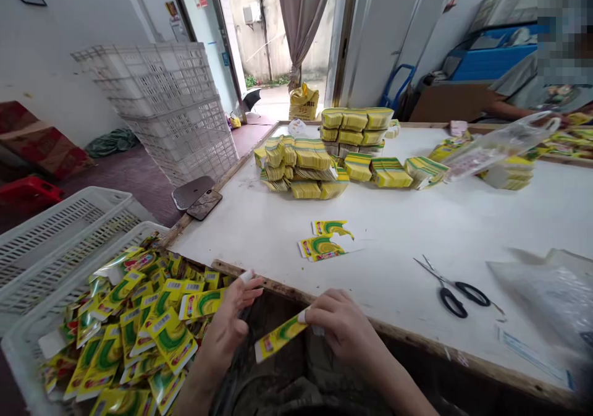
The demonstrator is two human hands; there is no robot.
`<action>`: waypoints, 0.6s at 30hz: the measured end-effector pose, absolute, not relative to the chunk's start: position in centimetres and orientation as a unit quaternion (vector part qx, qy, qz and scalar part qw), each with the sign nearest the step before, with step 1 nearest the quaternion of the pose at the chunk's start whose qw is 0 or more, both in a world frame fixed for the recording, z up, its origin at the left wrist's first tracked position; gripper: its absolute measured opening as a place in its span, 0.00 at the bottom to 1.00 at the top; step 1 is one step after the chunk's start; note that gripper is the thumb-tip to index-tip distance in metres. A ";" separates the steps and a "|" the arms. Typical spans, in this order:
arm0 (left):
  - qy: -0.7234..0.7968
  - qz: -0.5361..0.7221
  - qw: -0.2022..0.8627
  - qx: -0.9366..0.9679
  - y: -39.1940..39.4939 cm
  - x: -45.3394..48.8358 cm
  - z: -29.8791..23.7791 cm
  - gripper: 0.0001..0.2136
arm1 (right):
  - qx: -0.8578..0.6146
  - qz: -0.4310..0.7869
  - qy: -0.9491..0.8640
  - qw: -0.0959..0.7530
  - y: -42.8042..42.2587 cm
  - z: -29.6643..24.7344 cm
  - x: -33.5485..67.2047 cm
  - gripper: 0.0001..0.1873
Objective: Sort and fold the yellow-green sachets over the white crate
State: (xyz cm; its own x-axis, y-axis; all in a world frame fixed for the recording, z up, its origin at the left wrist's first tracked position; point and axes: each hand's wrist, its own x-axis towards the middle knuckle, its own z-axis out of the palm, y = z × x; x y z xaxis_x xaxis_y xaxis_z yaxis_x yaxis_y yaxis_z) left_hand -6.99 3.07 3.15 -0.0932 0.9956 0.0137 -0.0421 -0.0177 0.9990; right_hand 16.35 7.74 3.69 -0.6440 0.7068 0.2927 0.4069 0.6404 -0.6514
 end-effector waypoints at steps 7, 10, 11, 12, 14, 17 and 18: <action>0.530 0.324 0.542 0.566 2.5 -3.2 3.4 0.35 | -0.334 0.256 -0.824 0.378 5.9 3.2 15.7 0.23; 0.610 0.337 0.450 0.559 1.6 -2.1 1.7 0.38 | -0.414 0.451 -0.662 0.432 5.2 1.5 15.5 0.37; 0.611 0.344 0.431 0.567 1.3 -1.9 1.1 0.39 | -0.413 0.527 -0.611 0.422 5.0 1.1 15.3 0.38; 0.604 0.353 0.420 0.578 1.1 -1.7 0.6 0.40 | -0.405 0.593 -0.566 0.405 4.8 0.8 14.9 0.38; 0.591 0.367 0.397 0.598 0.6 -1.3 -0.1 0.38 | -0.386 0.690 -0.477 0.384 4.6 0.5 14.0 0.38; 0.592 0.356 0.360 0.627 0.3 -0.9 -0.2 0.29 | -0.349 0.785 -0.354 0.368 4.4 0.3 12.9 0.34; 0.591 0.343 0.357 0.636 0.3 -0.8 0.0 0.26 | -0.332 0.809 -0.331 0.355 4.4 0.2 12.7 0.35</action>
